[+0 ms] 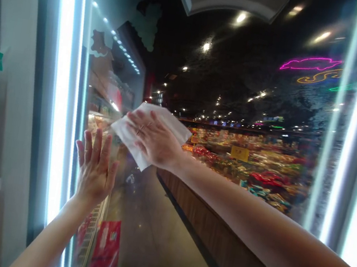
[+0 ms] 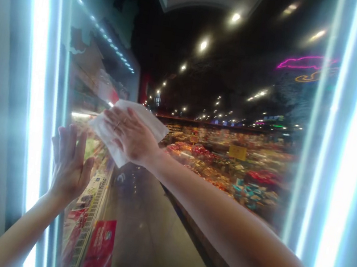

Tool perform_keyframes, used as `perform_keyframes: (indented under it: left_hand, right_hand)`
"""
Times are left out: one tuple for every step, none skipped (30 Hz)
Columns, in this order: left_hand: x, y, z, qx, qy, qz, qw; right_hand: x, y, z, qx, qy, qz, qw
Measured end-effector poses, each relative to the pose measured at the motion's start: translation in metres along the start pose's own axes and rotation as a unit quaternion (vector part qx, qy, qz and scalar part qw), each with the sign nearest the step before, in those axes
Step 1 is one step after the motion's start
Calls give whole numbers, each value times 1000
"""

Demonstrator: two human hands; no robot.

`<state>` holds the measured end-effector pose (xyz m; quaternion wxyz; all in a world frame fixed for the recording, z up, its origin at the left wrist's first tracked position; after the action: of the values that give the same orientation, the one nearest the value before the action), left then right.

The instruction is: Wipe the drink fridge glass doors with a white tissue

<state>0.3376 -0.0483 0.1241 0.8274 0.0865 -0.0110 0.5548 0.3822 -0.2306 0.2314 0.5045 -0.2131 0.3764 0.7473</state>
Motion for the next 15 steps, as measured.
perform_keyframes:
  left_hand:
    - [-5, -4, 3, 4, -2, -1, 1000]
    - [-12, -9, 7, 8, -7, -1, 1000]
    - [-19, -14, 11, 11, -14, -2, 1000]
    - [-26, -19, 16, 14, -21, -3, 1000]
    - [-34, -23, 21, 16, -25, -5, 1000]
    - [-43, -28, 26, 16, -27, -7, 999]
    - [-51, -33, 31, 16, -28, -9, 999]
    - [-60, -37, 36, 15, -29, -12, 999]
    - [-69, -41, 41, 13, -31, -13, 999]
    - [-77, -44, 46, 10, -35, -15, 999]
    - [-86, -48, 51, 8, -41, -16, 999]
    - [-94, -52, 55, 7, -49, -16, 999]
    - [-102, -55, 59, 9, -55, -17, 998]
    - [-110, -60, 63, 11, -62, -18, 998]
    - [-118, -64, 67, 12, -67, -20, 997]
  right_hand:
    - [-18, 5, -7, -17, -52, 1, 998]
    - [-34, 10, -13, -39, -107, 4, 993]
    - [-46, 14, -18, -57, -152, 7, 987]
    - [-52, 17, -23, -67, -175, 10, 982]
    - [-54, 19, -27, -67, -173, 13, 983]
    - [-51, 19, -31, -58, -149, 15, 987]
    - [-49, 19, -37, -44, -113, 15, 992]
    - [-48, 19, -45, -30, -80, 13, 996]
    - [-53, 21, -55, -21, -62, 8, 998]
    - [-64, 23, -67, -20, -70, 2, 997]
    - [-80, 28, -82, -25, -102, -6, 994]
    - [-100, 33, -97, -36, -150, -14, 988]
    - [-120, 39, -112, -49, -206, -21, 977]
    - [-137, 45, -126, -62, -259, -27, 964]
    - [-149, 50, -137, -72, -300, -32, 951]
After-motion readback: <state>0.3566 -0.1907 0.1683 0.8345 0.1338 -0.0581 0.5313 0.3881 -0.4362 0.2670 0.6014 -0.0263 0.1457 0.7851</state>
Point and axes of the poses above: each hand's wrist, its own z-axis towards the middle knuckle, its own y-axis out of the back of the hand, x = y × z, the point moved 3 cm from there along z, towards the middle knuckle, and after that the axes turned 4 degrees about -z, right-handed, at the moved point
